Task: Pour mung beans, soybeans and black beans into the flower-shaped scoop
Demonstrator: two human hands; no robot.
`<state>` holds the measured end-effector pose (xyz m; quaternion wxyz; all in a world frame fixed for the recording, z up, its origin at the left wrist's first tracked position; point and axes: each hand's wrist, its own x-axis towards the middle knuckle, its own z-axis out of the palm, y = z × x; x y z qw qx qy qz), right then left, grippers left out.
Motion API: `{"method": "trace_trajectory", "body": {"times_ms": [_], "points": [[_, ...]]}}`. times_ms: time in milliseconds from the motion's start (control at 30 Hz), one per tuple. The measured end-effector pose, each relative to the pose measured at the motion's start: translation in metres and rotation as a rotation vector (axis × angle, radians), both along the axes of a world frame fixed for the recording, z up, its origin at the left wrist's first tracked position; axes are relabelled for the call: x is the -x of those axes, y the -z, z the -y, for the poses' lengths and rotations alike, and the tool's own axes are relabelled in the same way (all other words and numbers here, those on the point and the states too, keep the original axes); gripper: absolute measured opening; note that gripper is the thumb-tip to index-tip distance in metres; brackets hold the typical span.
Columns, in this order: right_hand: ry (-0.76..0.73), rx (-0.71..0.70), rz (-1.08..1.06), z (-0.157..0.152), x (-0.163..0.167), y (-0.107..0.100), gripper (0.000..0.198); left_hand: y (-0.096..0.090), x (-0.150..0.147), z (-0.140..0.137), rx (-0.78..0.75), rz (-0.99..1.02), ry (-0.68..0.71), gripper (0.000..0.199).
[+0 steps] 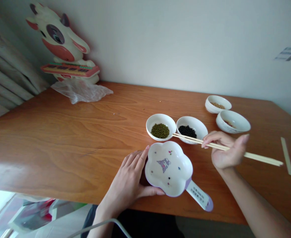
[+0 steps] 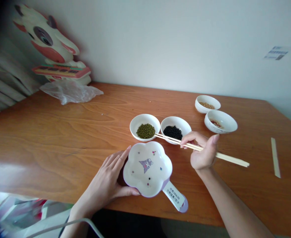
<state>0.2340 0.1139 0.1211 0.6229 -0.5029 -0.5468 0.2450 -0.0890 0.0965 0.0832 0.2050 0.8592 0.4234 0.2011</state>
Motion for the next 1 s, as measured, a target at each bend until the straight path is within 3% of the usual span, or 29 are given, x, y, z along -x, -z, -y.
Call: {"method": "trace_trajectory", "body": {"times_ms": [500, 600, 767, 1000], "points": [[-0.07, -0.031, 0.023, 0.003, -0.003, -0.005, 0.079, 0.001, 0.001, 0.001, -0.015, 0.0, 0.003, 0.125], [-0.15, -0.022, 0.028, 0.004, -0.005, -0.009, 0.08, 0.0, 0.001, 0.001, -0.018, -0.009, 0.001, 0.126], [-0.31, 0.067, 0.092, 0.008, -0.003, -0.013, 0.084, -0.001, 0.001, 0.001, -0.033, -0.013, -0.008, 0.126], [-0.362, 0.171, 0.135, 0.005, -0.001, -0.002, 0.085, 0.003, 0.002, 0.0, -0.045, -0.013, 0.002, 0.127]]}}
